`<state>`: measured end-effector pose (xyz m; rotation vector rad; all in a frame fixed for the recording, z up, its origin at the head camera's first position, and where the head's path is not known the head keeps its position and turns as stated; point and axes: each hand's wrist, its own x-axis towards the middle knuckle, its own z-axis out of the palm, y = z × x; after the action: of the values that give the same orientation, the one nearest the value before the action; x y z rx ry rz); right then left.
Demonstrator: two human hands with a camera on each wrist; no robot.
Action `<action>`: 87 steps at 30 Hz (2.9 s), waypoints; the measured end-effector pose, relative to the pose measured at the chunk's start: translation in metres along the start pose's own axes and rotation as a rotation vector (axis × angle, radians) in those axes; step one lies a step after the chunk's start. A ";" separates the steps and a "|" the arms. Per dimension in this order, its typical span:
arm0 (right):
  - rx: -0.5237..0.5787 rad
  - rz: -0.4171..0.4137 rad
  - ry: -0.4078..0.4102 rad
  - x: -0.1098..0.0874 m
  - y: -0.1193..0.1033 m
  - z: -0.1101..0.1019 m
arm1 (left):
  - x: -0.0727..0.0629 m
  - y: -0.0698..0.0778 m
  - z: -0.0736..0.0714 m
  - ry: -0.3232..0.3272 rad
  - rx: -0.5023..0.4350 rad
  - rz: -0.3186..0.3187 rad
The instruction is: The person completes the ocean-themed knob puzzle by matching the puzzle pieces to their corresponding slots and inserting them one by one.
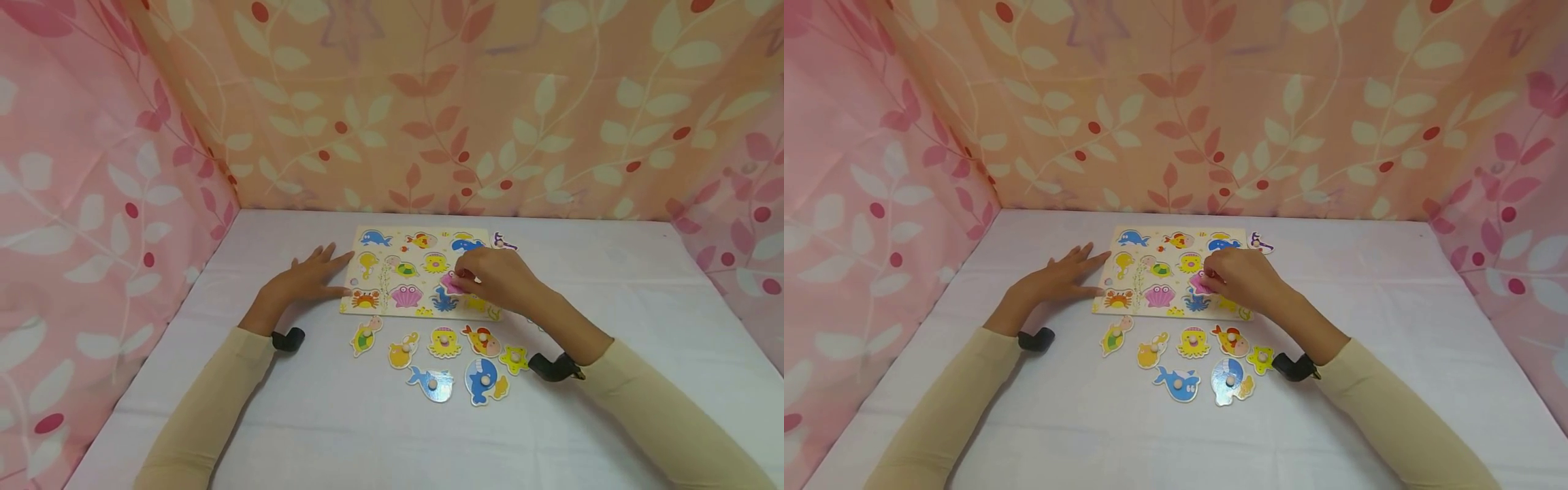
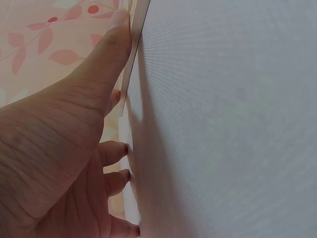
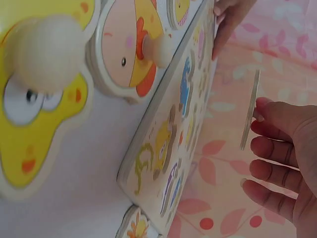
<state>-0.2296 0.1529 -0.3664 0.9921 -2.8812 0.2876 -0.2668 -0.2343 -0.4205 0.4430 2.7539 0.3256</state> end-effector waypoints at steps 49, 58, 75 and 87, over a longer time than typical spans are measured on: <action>0.020 -0.120 -0.114 0.057 -0.045 0.041 | 0.007 -0.005 -0.001 -0.016 0.005 0.002; 0.015 -0.119 -0.135 0.063 -0.048 0.044 | 0.006 -0.003 -0.001 -0.018 0.009 -0.001; -0.027 -0.116 -0.160 0.068 -0.053 0.050 | 0.006 -0.004 0.004 -0.020 0.001 -0.019; -0.003 -0.080 -0.171 0.067 -0.054 0.050 | 0.004 0.000 -0.001 -0.021 0.017 -0.018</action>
<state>-0.2501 0.0611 -0.3976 1.1837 -2.9808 0.2015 -0.2708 -0.2333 -0.4208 0.4226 2.7401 0.2917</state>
